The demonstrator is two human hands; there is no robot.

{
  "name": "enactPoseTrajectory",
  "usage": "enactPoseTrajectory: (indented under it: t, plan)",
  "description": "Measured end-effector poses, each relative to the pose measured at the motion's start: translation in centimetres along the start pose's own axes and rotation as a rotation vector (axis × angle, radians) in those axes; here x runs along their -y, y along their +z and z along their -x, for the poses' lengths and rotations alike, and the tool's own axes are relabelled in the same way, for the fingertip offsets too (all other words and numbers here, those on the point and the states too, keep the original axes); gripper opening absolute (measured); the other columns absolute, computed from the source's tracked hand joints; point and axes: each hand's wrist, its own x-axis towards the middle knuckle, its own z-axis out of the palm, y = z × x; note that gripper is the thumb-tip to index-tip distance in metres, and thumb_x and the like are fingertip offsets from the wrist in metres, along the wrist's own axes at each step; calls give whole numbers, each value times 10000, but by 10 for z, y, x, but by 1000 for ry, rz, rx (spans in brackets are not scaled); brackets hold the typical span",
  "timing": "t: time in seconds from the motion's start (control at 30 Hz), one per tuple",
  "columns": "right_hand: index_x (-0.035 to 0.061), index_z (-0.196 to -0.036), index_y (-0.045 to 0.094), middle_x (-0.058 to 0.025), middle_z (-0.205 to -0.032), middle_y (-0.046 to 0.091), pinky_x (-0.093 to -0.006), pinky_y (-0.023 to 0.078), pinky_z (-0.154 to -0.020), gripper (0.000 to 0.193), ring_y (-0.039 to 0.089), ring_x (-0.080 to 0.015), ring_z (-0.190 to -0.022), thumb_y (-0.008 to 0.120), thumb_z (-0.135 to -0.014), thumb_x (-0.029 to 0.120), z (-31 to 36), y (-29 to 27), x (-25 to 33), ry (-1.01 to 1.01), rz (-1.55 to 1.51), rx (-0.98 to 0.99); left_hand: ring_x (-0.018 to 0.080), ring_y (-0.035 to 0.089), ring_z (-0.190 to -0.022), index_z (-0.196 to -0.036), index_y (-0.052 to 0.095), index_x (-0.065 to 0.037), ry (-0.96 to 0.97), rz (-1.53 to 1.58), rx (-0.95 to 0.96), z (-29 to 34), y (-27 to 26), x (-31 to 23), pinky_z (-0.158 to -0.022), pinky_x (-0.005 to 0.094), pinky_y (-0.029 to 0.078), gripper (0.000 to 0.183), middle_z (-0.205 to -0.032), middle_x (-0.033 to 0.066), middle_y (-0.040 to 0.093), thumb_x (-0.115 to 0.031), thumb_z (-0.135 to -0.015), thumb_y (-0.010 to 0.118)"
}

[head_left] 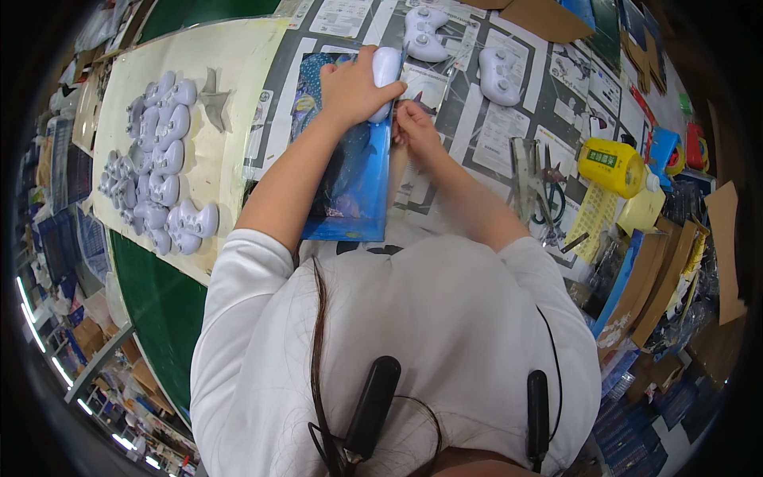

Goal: The person wipes white game controllers with a cloth, then places them into blue retail boxes. They fold the cardboard flaps and seal the boxes with tape. The finished packages are placed into a larger shipping carton.

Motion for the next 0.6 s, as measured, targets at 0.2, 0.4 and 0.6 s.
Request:
enactPoseTrajectory:
  t: [0.2,0.4,0.6]
  plan:
    - [84,-904,497,13,-724,477,-196,363,-573,231,429,-72,-625,399,-913,293,-6,29,-4,-57,203,-399,298,565,-859,-1171,425,-86,29,0,-49,5,-1,-5,-766,381,296,714,-882,185,603,-543,-639,557]
    - [42,-1322,164,-113,-1349,199,-325,162,-1017,545,174,-218,-1247,250,-925,405,13,53,0,55,-62,-201,304,547,-890,-1142,454,-68,-22,73,-119,10,-37,-30,-804,395,297,691,-929,185,584,-467,-600,611]
    - [3,-1323,159,-241,-1276,303,-375,265,-981,686,273,-340,-1227,533,-830,301,95,98,82,-453,901,-133,318,534,-859,-1163,410,-64,-95,-17,-392,-11,-100,-56,-752,429,327,728,-903,189,573,-476,-598,612]
